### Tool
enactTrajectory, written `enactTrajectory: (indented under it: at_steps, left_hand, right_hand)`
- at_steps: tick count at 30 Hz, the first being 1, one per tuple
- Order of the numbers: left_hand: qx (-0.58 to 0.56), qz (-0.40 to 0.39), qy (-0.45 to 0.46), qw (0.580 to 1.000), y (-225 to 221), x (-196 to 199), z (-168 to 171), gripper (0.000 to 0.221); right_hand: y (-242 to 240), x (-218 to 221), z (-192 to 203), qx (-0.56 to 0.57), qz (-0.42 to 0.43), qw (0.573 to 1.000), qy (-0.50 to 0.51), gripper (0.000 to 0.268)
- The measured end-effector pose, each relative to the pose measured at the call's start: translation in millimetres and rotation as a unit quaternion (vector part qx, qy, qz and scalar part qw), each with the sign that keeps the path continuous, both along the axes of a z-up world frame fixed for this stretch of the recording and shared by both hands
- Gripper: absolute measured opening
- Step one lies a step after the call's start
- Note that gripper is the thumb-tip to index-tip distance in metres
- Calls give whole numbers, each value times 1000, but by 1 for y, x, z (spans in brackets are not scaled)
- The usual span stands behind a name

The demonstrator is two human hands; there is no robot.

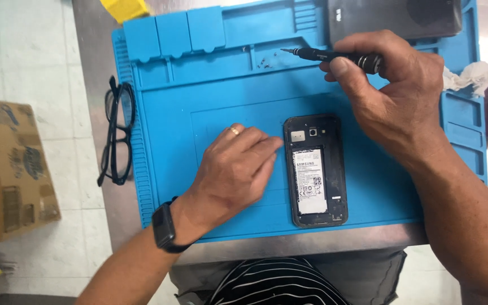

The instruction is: Disassembling a mobile phone by removing screws with a precision screwdriver and prying the internal frame.

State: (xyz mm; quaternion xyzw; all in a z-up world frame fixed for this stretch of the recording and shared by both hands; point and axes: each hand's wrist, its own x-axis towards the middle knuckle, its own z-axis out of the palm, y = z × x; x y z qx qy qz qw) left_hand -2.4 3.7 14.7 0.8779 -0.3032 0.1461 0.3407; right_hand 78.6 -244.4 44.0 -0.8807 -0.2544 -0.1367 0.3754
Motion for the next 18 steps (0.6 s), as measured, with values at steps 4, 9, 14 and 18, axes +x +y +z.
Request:
enactTrajectory:
  at_steps: [4, 9, 14, 18]
  left_hand:
    - [40, 39, 38, 998, 10, -1, 18, 22]
    - [184, 35, -54, 981, 13, 52, 48, 17]
    - [236, -28, -133, 962, 15, 125, 25, 13]
    - [277, -76, -86, 954, 16, 147, 15, 22]
  right_hand:
    - [-8, 3, 0, 49, -19, 999, -2, 10]
    - [-16, 1, 9, 96, 10, 995, -32, 8]
    - [-35, -6, 11, 107, -21, 992, -63, 5]
    - [-62, -3, -12, 24, -92, 986, -140, 11]
